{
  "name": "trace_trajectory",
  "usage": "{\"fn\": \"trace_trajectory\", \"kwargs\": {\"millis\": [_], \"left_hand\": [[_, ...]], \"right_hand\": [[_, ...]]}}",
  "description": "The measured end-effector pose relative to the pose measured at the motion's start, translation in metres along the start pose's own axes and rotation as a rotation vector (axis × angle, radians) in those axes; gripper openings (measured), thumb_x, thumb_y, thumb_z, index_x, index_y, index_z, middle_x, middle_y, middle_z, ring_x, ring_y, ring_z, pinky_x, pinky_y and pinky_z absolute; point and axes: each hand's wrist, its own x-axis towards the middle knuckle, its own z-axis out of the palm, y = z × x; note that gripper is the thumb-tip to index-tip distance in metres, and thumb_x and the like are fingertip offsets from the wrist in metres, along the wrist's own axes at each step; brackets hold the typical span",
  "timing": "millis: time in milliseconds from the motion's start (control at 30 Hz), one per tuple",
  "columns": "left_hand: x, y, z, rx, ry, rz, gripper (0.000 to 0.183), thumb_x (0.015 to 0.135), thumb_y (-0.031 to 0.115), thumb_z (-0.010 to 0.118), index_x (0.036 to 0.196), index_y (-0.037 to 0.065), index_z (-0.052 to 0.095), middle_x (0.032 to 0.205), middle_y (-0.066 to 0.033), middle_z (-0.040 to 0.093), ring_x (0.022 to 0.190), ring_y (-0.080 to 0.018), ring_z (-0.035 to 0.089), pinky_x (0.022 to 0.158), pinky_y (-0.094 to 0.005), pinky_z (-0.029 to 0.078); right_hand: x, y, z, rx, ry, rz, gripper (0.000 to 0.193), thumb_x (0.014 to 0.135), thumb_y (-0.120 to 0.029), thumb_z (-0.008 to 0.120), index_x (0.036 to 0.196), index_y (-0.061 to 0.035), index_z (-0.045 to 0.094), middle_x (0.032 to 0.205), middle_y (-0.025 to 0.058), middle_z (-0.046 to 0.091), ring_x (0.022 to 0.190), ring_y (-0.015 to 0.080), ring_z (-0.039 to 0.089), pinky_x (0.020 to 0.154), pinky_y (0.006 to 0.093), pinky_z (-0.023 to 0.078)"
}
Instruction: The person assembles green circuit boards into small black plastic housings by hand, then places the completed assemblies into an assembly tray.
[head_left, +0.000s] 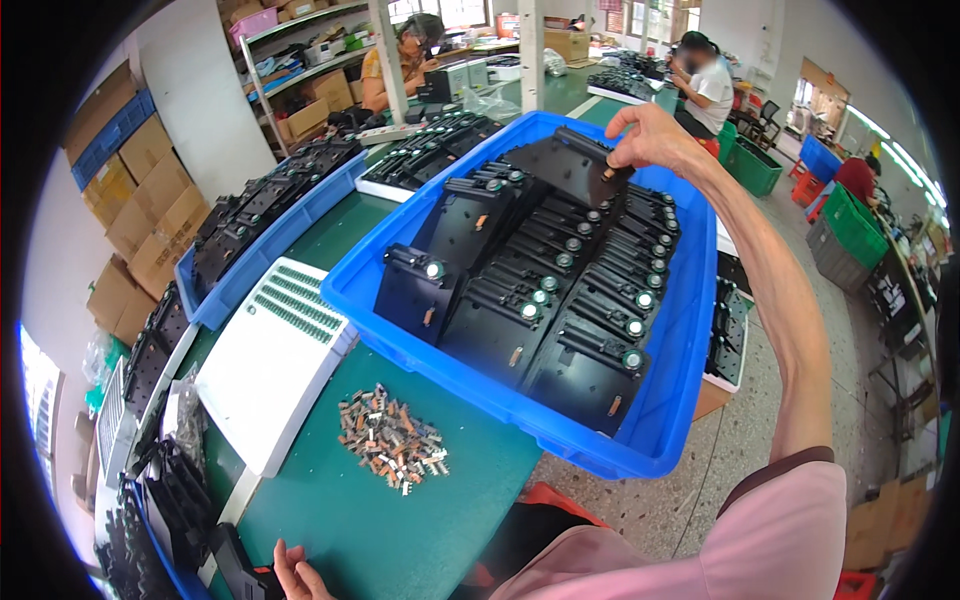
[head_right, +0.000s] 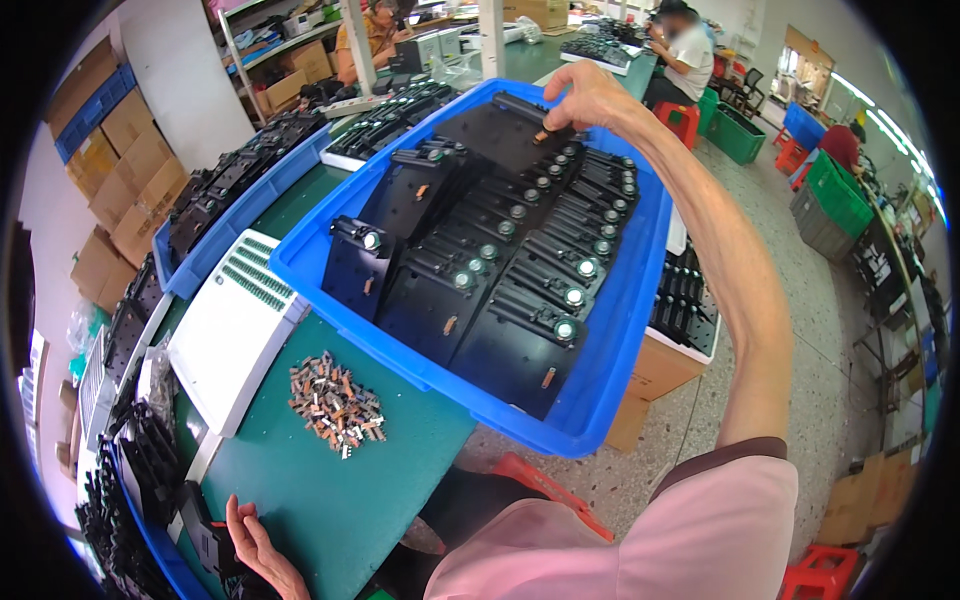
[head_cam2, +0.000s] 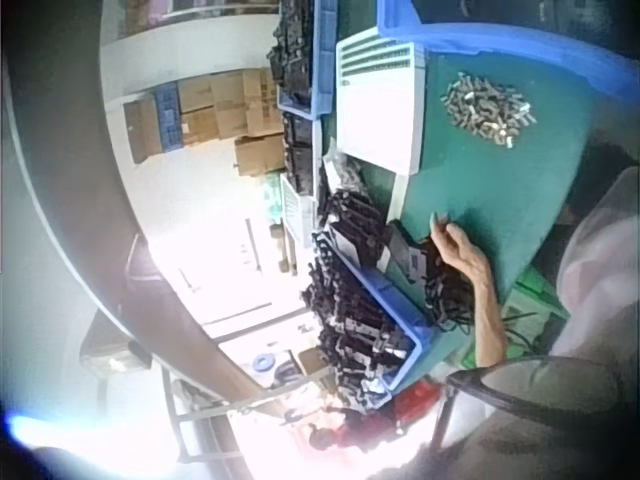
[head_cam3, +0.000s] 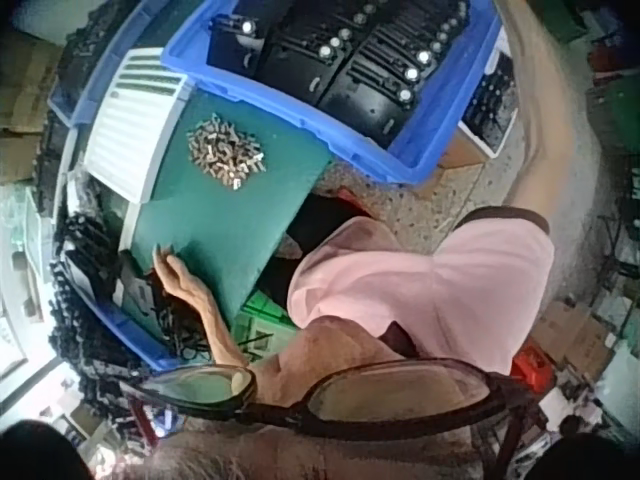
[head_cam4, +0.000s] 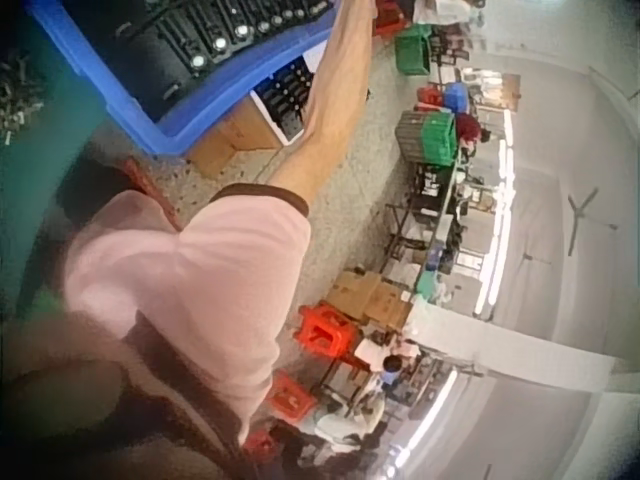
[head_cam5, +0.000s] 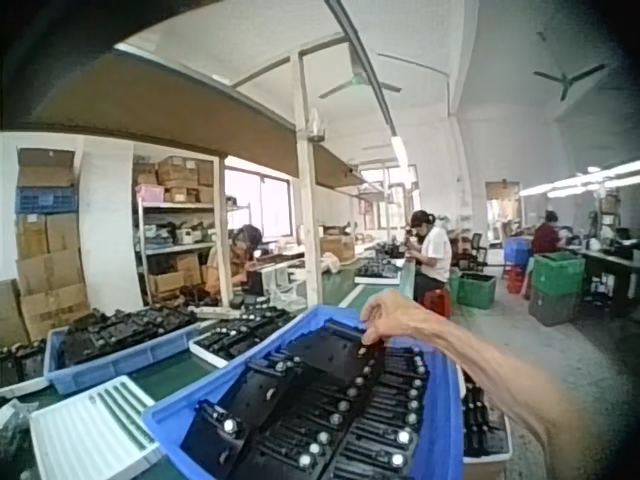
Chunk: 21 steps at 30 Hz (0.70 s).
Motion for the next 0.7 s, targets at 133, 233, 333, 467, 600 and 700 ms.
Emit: {"fn": "trace_trajectory", "kwargs": {"millis": [133, 233, 333, 467, 600, 700], "left_hand": [[0.0, -0.012, -0.001, -0.018, -0.013, 0.024, 0.039, 0.102, 0.019, 0.055, 0.134, -0.003, 0.055, 0.115, -0.013, 0.064, 0.102, -0.0225, 0.058, 0.093, -0.0344, 0.045], [0.0, -0.011, 0.0, -0.03, -0.015, 0.02, 0.038, 0.102, 0.017, 0.056, 0.134, -0.003, 0.055, 0.114, -0.0121, 0.064, 0.101, -0.0218, 0.057, 0.092, -0.0338, 0.045], [0.0, -0.011, 0.0, -0.034, -0.018, 0.014, 0.037, 0.101, 0.015, 0.056, 0.134, -0.003, 0.055, 0.114, -0.0114, 0.064, 0.101, -0.0211, 0.057, 0.092, -0.0332, 0.045], [0.001, -0.007, 0.0, 0.018, -0.009, 0.002, 0.037, 0.101, 0.012, 0.056, 0.135, -0.002, 0.055, 0.114, -0.0108, 0.063, 0.101, -0.0202, 0.057, 0.092, -0.0324, 0.044], [0.0, -0.01, 0.001, 0.014, 0.009, -0.032, 0.036, 0.101, 0.012, 0.056, 0.135, -0.002, 0.055, 0.114, -0.0108, 0.063, 0.101, -0.0202, 0.056, 0.092, -0.0321, 0.044], [-0.001, -0.011, 0.001, 0.055, -0.005, -0.017, 0.036, 0.101, 0.011, 0.056, 0.134, -0.003, 0.055, 0.115, -0.0107, 0.062, 0.102, -0.0203, 0.056, 0.093, -0.0319, 0.043]], "right_hand": [[0.008, 0.009, -0.025, -0.027, 0.104, 0.024, 0.041, 0.065, -0.013, 0.085, 0.102, -0.0019, 0.07, 0.083, 0.0112, 0.07, 0.07, 0.019, 0.065, 0.061, 0.0324, 0.054], [0.016, 0.027, -0.031, -0.089, 0.112, 0.097, 0.042, 0.064, -0.014, 0.085, 0.101, -0.0031, 0.071, 0.087, 0.0119, 0.07, 0.072, 0.0194, 0.066, 0.061, 0.0324, 0.055], [0.031, 0.055, -0.03, -0.153, 0.142, 0.158, 0.043, 0.061, -0.014, 0.086, 0.1, -0.0035, 0.071, 0.089, 0.012, 0.07, 0.073, 0.0201, 0.067, 0.06, 0.0333, 0.056], [0.052, 0.081, -0.025, -0.166, 0.197, 0.257, 0.042, 0.062, -0.013, 0.086, 0.101, -0.0064, 0.072, 0.092, 0.0117, 0.071, 0.073, 0.022, 0.069, 0.061, 0.0347, 0.058], [0.077, 0.107, -0.018, -0.221, 0.21, 0.318, 0.04, 0.064, -0.012, 0.085, 0.102, -0.0092, 0.071, 0.095, 0.0106, 0.072, 0.075, 0.023, 0.07, 0.063, 0.0359, 0.059], [0.093, 0.12, -0.009, -0.232, 0.189, 0.33, 0.04, 0.065, -0.011, 0.085, 0.102, -0.0092, 0.071, 0.094, 0.0108, 0.072, 0.075, 0.0236, 0.07, 0.062, 0.0361, 0.06]]}}
